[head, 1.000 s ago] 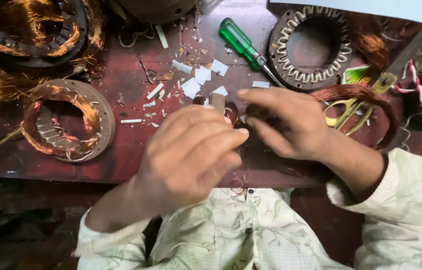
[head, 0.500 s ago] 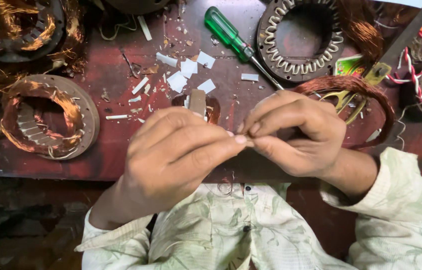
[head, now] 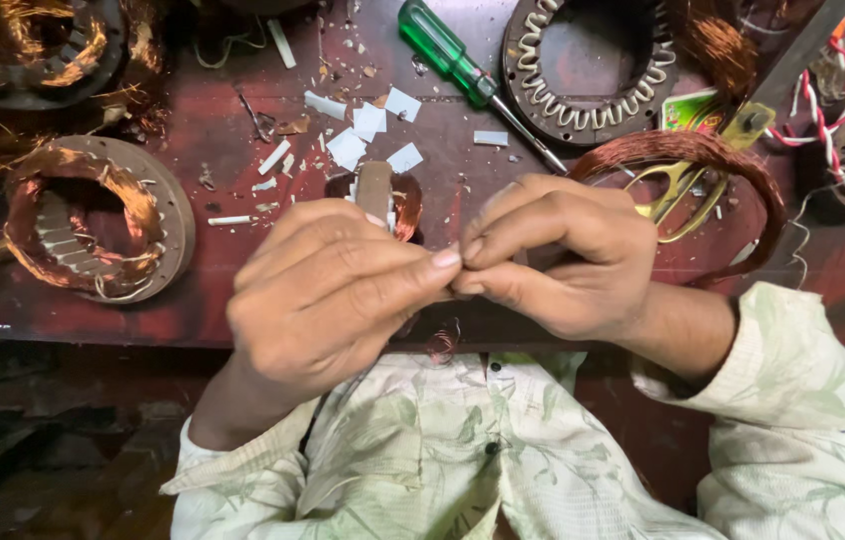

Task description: The person winds copper wire around a circular stator core, inserting small white insulating spacers between layers. They rotate the core and adjust the wire placement by hand throughout the process.

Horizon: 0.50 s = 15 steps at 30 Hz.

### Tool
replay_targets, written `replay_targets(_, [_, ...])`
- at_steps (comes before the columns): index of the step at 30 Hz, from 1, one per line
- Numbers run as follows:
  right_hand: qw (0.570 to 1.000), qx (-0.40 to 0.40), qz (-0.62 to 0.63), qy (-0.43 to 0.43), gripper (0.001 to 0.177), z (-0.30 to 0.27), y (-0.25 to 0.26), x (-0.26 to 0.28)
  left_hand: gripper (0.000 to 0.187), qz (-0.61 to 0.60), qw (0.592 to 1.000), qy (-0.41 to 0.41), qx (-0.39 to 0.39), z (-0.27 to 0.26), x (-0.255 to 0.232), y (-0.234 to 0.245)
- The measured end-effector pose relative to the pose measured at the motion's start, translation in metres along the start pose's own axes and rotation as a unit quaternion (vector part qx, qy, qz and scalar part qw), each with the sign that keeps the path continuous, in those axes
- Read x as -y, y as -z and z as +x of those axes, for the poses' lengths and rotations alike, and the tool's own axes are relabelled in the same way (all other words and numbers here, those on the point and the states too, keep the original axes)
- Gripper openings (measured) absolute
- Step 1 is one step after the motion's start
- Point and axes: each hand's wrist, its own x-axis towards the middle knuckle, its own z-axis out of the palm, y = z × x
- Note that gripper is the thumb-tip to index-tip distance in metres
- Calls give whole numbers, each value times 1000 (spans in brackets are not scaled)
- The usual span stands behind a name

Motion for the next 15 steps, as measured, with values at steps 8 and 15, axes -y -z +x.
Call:
replay_targets(8, [993,33,-97,59,31,8,-1,4,21,-10,999,33,1,2,-2,2])
replay_targets(15, [965,90,-159,189,25,19,9,6,15,-55,998,32,23,-2,6,1])
